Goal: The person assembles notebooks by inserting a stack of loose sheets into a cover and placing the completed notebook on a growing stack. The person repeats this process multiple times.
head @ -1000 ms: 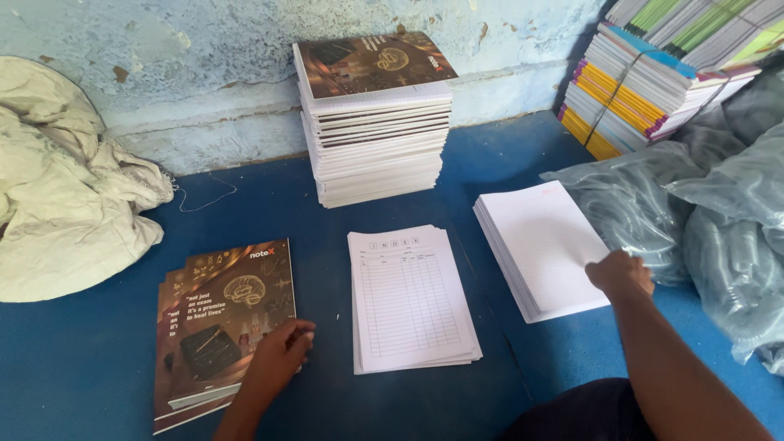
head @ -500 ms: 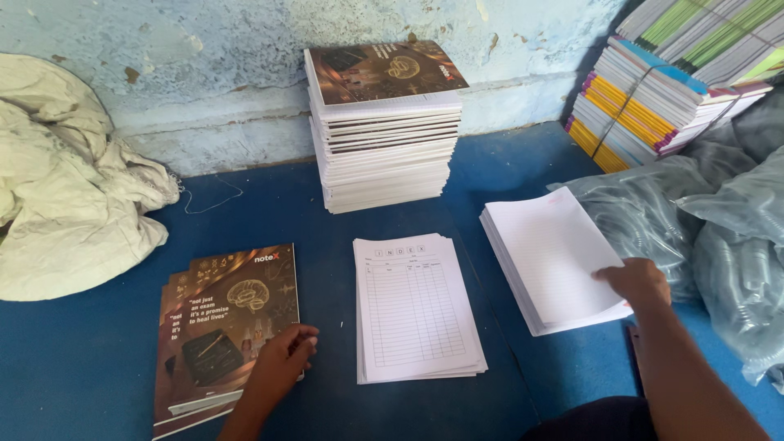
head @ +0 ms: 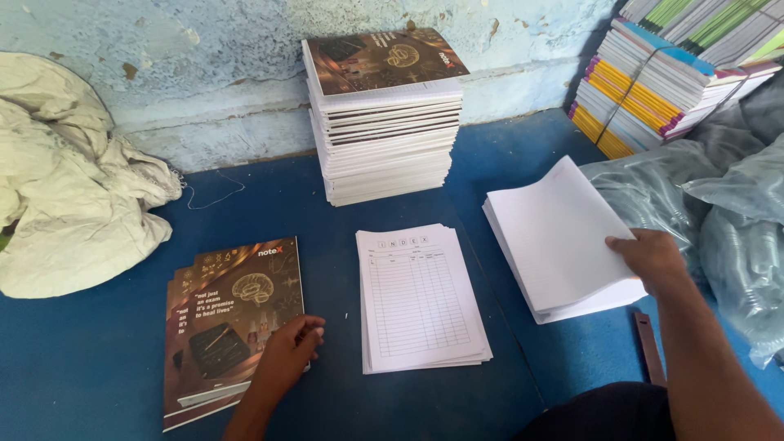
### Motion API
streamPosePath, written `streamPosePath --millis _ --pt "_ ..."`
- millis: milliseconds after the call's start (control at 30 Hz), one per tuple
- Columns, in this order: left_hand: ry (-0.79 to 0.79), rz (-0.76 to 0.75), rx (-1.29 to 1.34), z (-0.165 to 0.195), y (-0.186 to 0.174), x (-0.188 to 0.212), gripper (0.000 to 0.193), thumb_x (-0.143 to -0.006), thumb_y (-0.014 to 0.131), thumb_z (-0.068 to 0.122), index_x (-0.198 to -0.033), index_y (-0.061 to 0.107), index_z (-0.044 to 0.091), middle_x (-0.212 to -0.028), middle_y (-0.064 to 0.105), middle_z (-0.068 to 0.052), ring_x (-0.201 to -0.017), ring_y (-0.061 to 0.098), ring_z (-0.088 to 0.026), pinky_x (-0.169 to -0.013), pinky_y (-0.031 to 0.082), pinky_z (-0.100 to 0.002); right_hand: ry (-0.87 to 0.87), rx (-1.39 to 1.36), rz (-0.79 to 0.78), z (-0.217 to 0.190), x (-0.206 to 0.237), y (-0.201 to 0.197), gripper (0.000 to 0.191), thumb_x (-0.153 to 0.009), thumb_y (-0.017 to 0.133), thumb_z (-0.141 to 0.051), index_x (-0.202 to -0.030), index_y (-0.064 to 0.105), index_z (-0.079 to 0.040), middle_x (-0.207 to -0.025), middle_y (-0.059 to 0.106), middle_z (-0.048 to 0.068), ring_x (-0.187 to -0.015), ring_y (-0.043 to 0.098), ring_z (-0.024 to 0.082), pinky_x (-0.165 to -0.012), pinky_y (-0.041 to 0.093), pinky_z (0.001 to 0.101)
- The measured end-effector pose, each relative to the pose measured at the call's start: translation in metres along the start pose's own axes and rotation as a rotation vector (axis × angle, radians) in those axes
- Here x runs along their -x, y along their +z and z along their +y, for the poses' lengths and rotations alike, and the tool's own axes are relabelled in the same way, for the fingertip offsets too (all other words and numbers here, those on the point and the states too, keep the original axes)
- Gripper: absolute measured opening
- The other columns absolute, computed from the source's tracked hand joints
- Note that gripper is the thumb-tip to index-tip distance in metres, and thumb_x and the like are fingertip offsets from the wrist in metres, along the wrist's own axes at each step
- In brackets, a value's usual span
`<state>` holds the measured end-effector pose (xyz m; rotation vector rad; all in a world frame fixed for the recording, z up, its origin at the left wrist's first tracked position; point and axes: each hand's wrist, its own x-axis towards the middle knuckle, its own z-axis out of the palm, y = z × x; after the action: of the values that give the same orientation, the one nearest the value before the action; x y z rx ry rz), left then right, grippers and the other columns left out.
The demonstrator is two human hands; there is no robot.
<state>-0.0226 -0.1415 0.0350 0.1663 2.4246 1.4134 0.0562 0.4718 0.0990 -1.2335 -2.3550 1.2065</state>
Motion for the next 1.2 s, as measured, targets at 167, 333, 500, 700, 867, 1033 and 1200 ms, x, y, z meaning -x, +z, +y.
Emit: streamPosePath --millis 167,333,500,700,867,1033,1200 --pt "-0.024 -0.001 0.041 -0.001 0.000 -0.001 0.031 -0.093 0.063 0.023 -0.118 0.069 0.005 -0.086 0.072 -0.010 -0.070 0.069 -0.017 -0.065 0.056 -0.031 -0.066 0.011 0.025 -0.031 0.030 -0.007 0.044 -0.093 0.074 -0.024 -0.129 0.070 0.001 -0.101 0.076 0.026 -0.085 0.074 0.034 -0.078 0.057 0.0439" --pt "0.011 0.006 0.106 0.005 0.000 0.004 0.033 -0.093 0.063 0.024 -0.119 0.069 0.004 -0.088 0.073 -0.009 -0.072 0.070 -0.017 -0.067 0.057 -0.030 -0.261 0.051 0.043 -0.059 0.065 -0.002 0.036 -0.094 0.073 -0.027 -0.122 0.076 -0.004 -0.094 0.077 0.022 -0.080 0.074 0.030 -0.076 0.056 0.0410" --pt "0.005 0.009 0.098 0.018 0.000 0.002 0.035 -0.093 0.062 0.025 -0.121 0.069 0.005 -0.095 0.075 -0.011 -0.077 0.072 -0.018 -0.071 0.060 -0.032 -0.289 0.132 0.061 -0.091 0.101 0.022 0.033 -0.093 0.073 -0.030 -0.116 0.077 -0.007 -0.088 0.076 0.018 -0.076 0.073 0.028 -0.073 0.055 0.0423" --pt "0.075 -0.018 0.268 0.043 0.027 -0.007 0.036 -0.096 0.059 0.029 -0.119 0.070 0.004 -0.102 0.076 -0.012 -0.084 0.074 -0.019 -0.077 0.063 -0.031 -0.322 0.109 -0.024 -0.116 0.137 0.043 0.033 -0.096 0.069 -0.031 -0.113 0.077 -0.005 -0.085 0.077 0.019 -0.075 0.075 0.029 -0.073 0.056 0.0424" --pt "0.159 0.018 0.285 0.088 0.075 -0.018 0.044 -0.102 0.050 0.039 -0.119 0.072 0.005 -0.098 0.078 -0.011 -0.084 0.074 -0.019 -0.070 0.058 -0.029 -0.301 0.135 -0.067 -0.131 0.162 0.058 0.039 -0.097 0.065 -0.032 -0.125 0.070 -0.006 -0.086 0.077 0.018 -0.073 0.077 0.026 -0.074 0.058 0.0400" --pt "0.171 -0.002 0.317 0.152 0.113 -0.031 0.045 -0.099 0.050 0.037 -0.122 0.071 0.005 -0.104 0.077 -0.009 -0.092 0.074 -0.018 -0.069 0.057 -0.030 -0.359 0.082 -0.095 -0.134 0.182 0.068 0.040 -0.098 0.061 -0.029 -0.129 0.068 -0.005 -0.083 0.077 0.018 -0.066 0.076 0.025 -0.067 0.061 0.0393" --pt "0.165 0.022 0.259 0.209 0.126 -0.029 0.056 -0.097 0.052 0.047 -0.126 0.068 0.003 -0.106 0.075 -0.013 -0.091 0.075 -0.020 -0.068 0.056 -0.029 -0.481 0.140 -0.111 -0.134 0.194 0.079 0.036 -0.100 0.057 -0.028 -0.126 0.068 -0.007 -0.076 0.076 0.015 -0.058 0.075 0.023 -0.060 0.061 0.0370"
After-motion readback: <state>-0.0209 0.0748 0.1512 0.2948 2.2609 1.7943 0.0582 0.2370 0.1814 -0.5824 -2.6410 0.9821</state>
